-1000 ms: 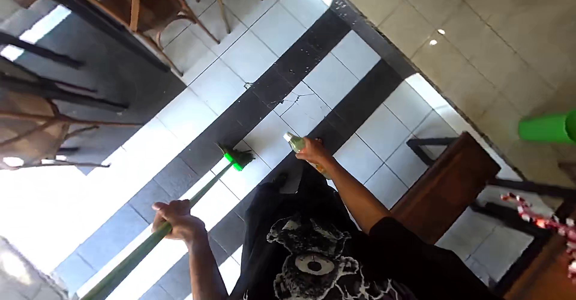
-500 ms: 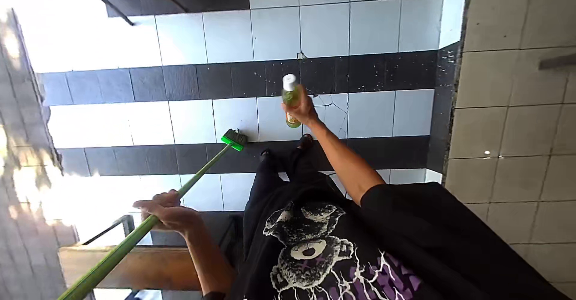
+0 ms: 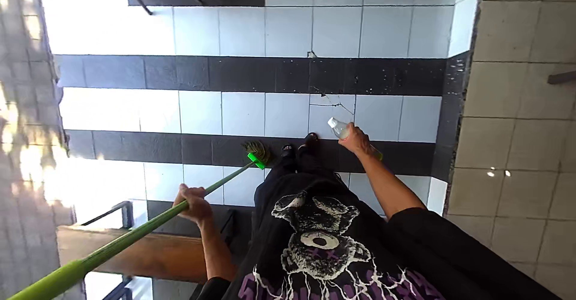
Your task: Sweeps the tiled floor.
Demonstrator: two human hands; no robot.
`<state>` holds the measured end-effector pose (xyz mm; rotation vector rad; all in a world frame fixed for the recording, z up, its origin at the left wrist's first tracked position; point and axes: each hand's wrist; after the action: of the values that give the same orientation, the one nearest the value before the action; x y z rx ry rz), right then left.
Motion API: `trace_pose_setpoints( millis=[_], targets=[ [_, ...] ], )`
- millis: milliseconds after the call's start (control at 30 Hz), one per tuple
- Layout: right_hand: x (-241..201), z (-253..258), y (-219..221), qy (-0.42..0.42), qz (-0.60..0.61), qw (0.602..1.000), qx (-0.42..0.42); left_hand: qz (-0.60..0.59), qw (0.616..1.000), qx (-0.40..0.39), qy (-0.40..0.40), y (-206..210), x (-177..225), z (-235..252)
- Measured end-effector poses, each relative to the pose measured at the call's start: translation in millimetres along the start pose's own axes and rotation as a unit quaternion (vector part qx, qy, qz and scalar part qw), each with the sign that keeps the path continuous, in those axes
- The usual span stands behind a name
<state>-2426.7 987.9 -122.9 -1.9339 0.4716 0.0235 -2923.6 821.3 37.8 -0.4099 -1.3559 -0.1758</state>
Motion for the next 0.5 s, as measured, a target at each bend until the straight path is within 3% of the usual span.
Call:
trace_pose_setpoints(
  millis=[167, 300, 400, 500],
  targets=[
    [-113, -11, 15, -0.12, -0.004, 0.992, -0.037, 0.003, 1.0, -0.025, -0.009, -16, -18, -6],
    [-180, -22, 22, -0.181, 0.128, 0.975, 0.026, 0.0, 0.998, -0.062, -0.013, -28, -34, -20],
    [-198, -36, 14, -0.187, 0.297, 0.934, 0.063, 0.003, 0.995, -0.097, -0.013, -31, -38, -34],
    [-182, -49, 6, -0.155, 0.428, 0.884, 0.105, 0.004, 0.988, -0.154, -0.011, -19, -38, -48]
  ],
)
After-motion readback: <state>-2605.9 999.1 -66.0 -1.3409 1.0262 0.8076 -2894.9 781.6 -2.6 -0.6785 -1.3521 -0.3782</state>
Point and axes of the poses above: each hand's wrist, its own z-axis towards the middle knuckle, its own y-axis out of the palm, x = y × z, and after that the axes turned 13 degrees about x, right-handed
